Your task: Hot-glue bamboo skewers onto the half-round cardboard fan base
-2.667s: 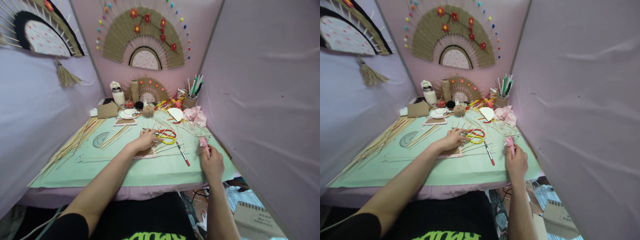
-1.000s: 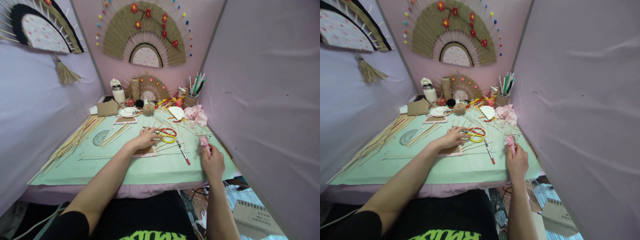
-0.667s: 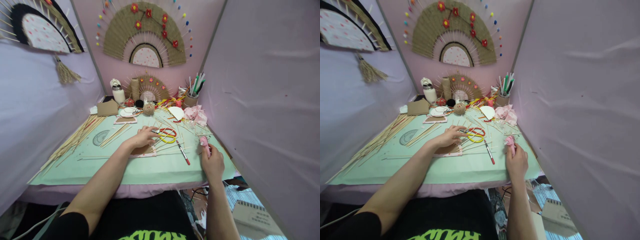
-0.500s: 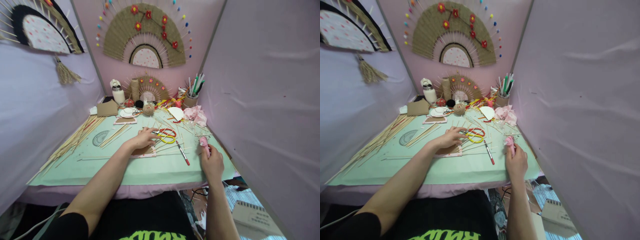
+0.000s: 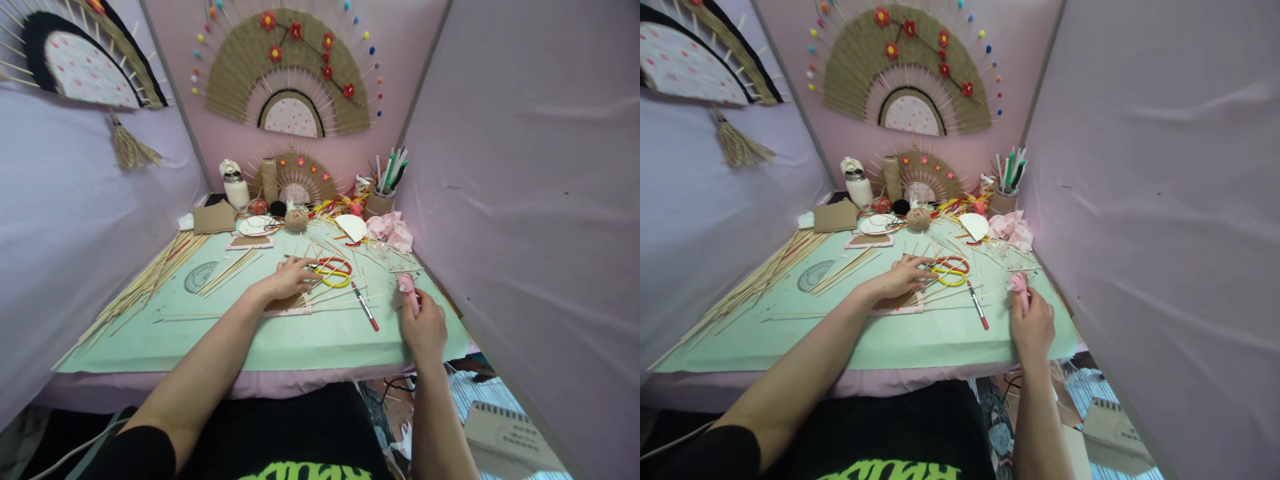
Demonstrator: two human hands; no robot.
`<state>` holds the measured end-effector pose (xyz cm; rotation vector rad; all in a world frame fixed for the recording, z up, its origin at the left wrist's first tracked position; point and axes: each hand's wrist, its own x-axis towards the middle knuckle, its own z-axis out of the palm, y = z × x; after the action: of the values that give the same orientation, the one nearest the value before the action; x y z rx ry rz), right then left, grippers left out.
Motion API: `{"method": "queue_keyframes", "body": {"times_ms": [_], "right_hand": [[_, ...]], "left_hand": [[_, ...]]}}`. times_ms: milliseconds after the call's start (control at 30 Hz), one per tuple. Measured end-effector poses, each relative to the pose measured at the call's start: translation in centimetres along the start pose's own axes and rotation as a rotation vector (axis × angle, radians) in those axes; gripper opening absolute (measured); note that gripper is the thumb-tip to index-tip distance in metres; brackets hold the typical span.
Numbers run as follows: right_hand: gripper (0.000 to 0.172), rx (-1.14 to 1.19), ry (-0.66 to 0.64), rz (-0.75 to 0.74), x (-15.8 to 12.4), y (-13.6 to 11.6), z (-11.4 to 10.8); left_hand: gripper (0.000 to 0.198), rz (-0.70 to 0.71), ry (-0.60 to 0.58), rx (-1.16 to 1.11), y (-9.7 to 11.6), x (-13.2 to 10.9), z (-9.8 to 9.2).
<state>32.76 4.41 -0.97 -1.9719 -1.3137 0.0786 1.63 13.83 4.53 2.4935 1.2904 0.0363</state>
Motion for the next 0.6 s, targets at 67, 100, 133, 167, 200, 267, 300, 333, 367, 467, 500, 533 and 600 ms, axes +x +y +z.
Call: {"method": "queue_keyframes", "body": {"times_ms": [67,100,133,167,200,267,300,333,367,467,500,533,600], "right_hand": [[0.064,0.001,0.000,-0.004,-0.02,-0.01,-0.01],[0.064,0.002,0.000,-0.003,-0.02,-0.02,-0.02],[0.064,0.002,-0.003,0.001,-0.03,-0.04,-0.04],[0.064,0.002,-0.006,0.008,-0.02,-0.06,-0.05],[0.064,0.003,-0.007,0.014,-0.02,-0.09,-0.06],[0.064,0.004,-0.007,0.018,-0.01,-0.13,-0.07],[0.064,0.005,-0.004,0.017,-0.01,-0.14,-0.05],[0.065,0.006,0.000,0.013,-0.01,-0.13,-0.03],[0.065,0.007,0.005,0.008,-0.01,-0.10,0.00],[0.065,0.007,0.010,-0.001,-0.02,0.05,0.10],[0.065,0.006,0.011,-0.004,-0.02,0.11,0.14],[0.065,0.004,0.011,-0.007,-0.02,0.17,0.16],[0.063,0.000,0.011,-0.008,-0.01,0.25,0.20]], "left_hand": [[0.038,0.004,-0.007,-0.001,-0.01,0.02,0.01],[0.038,0.004,-0.010,-0.001,0.00,0.03,0.01],[0.039,0.002,-0.012,-0.001,0.00,0.04,0.01],[0.039,-0.002,-0.014,-0.002,0.01,0.04,0.02],[0.039,-0.005,-0.014,-0.005,0.02,0.05,0.03],[0.039,-0.010,-0.011,-0.007,0.04,0.07,0.07],[0.038,-0.010,-0.010,-0.006,0.05,0.08,0.10],[0.039,-0.006,-0.010,-0.004,0.05,0.09,0.12],[0.039,-0.002,-0.010,-0.003,0.05,0.10,0.13],[0.040,0.001,-0.014,-0.008,0.04,0.12,0.14],[0.040,0.000,-0.015,-0.010,0.03,0.12,0.14],[0.040,0.000,-0.016,-0.011,0.01,0.13,0.15],[0.040,0.004,-0.013,-0.010,-0.04,0.13,0.22]]}}
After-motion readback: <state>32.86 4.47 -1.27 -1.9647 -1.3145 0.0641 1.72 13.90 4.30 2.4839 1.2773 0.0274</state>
